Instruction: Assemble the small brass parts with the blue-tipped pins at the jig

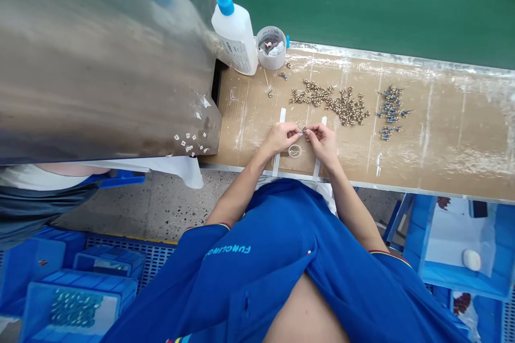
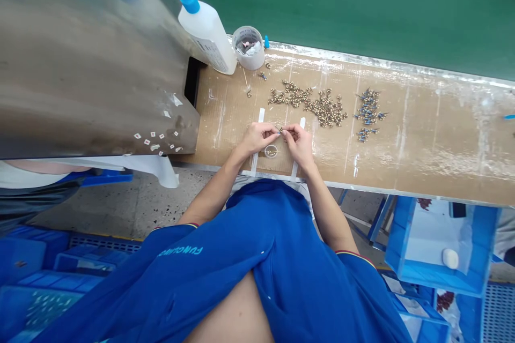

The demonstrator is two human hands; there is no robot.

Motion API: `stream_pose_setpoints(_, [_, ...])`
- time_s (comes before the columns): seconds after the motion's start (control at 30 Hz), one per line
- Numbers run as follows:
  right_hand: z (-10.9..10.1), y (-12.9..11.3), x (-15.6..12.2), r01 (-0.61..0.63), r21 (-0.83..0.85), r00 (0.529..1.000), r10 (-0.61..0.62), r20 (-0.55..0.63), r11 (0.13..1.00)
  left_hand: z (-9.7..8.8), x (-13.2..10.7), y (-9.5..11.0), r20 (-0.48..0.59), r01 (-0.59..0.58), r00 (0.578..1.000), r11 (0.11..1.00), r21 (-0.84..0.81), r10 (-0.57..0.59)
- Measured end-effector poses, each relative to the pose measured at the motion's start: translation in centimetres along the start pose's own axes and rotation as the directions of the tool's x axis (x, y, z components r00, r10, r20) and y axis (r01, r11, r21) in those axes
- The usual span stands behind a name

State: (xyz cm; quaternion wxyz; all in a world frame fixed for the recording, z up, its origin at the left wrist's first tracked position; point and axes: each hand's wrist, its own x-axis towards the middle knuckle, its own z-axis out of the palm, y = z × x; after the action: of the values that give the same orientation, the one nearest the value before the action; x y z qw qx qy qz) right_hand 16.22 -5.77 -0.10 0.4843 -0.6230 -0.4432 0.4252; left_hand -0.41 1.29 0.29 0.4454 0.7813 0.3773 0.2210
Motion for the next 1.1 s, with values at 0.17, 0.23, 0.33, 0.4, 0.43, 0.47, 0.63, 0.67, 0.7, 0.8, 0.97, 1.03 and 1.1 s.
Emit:
stream_pose_setpoints(0.17, [-0.34, -0.13, 0.22, 0.003, -0.029, 0.999, -0.002, 0.043, 1.000, -0.12, -0.04, -0.35, 0.015, -0.037, 0.999, 0.999, -0.021, 0.037])
stream_pose_setpoints(0.23, [-0.48, -0.19, 0.34, 0.002, -0.047, 0.997, 0.001, 0.073, 0.999, -0.15, -0.02, -0.48, 0.023, -0.051, 0.998, 0.998, -0.023, 0.051])
stream_pose_setpoints(0.33, [-0.55, -0.29, 0.52, -0.002, -0.059, 0.994, 0.009, 0.113, 0.998, -0.17, 0.00, -0.58, 0.034, -0.069, 0.997, 0.997, -0.025, 0.070])
stream_pose_setpoints(0.4, [-0.50, -0.37, 0.61, -0.005, -0.053, 0.990, 0.012, 0.140, 0.999, -0.17, -0.01, -0.59, 0.040, -0.074, 0.996, 0.997, -0.035, 0.075])
stream_pose_setpoints(0.43, [-0.46, -0.41, 0.64, -0.007, -0.051, 0.988, 0.015, 0.153, 0.999, -0.17, -0.04, -0.57, 0.043, -0.073, 0.996, 0.996, -0.042, 0.075])
stream_pose_setpoints(0.47, [-0.43, -0.44, 0.66, -0.009, -0.052, 0.986, 0.017, 0.164, 0.999, -0.18, -0.07, -0.53, 0.045, -0.070, 0.996, 0.996, -0.049, 0.072])
stream_pose_setpoints(0.63, [-0.36, -0.51, 0.61, 0.012, -0.077, 0.982, 0.003, 0.189, 0.997, -0.25, -0.23, -0.32, 0.052, -0.045, 0.998, 0.998, -0.054, 0.048])
stream_pose_setpoints(0.67, [-0.39, -0.50, 0.60, 0.016, -0.083, 0.981, 0.001, 0.194, 0.996, -0.27, -0.24, -0.31, 0.055, -0.040, 0.998, 0.998, -0.052, 0.043])
stream_pose_setpoints(0.7, [-0.43, -0.49, 0.61, 0.018, -0.092, 0.980, 0.001, 0.199, 0.996, -0.29, -0.24, -0.31, 0.061, -0.037, 0.997, 0.998, -0.050, 0.040])
stream_pose_setpoints(0.8, [-0.58, -0.44, 0.72, 0.024, -0.135, 0.976, 0.006, 0.218, 0.991, -0.33, -0.23, -0.40, 0.080, -0.032, 0.996, 0.998, -0.051, 0.036])
stream_pose_setpoints(0.97, [-0.58, -0.35, 0.84, 0.030, -0.162, 0.976, 0.006, 0.216, 0.986, -0.30, -0.19, -0.52, 0.079, -0.027, 0.996, 0.999, -0.046, 0.030])
stream_pose_setpoints(1.03, [-0.42, -0.30, 0.83, 0.022, -0.122, 0.982, 0.001, 0.191, 0.992, -0.25, -0.16, -0.45, 0.065, -0.021, 0.998, 0.998, -0.054, 0.025])
stream_pose_setpoints(1.1, [-0.25, -0.20, 0.85, 0.005, -0.059, 0.986, 0.005, 0.166, 0.998, -0.19, -0.12, -0.35, 0.039, -0.018, 0.999, 0.998, -0.065, 0.020])
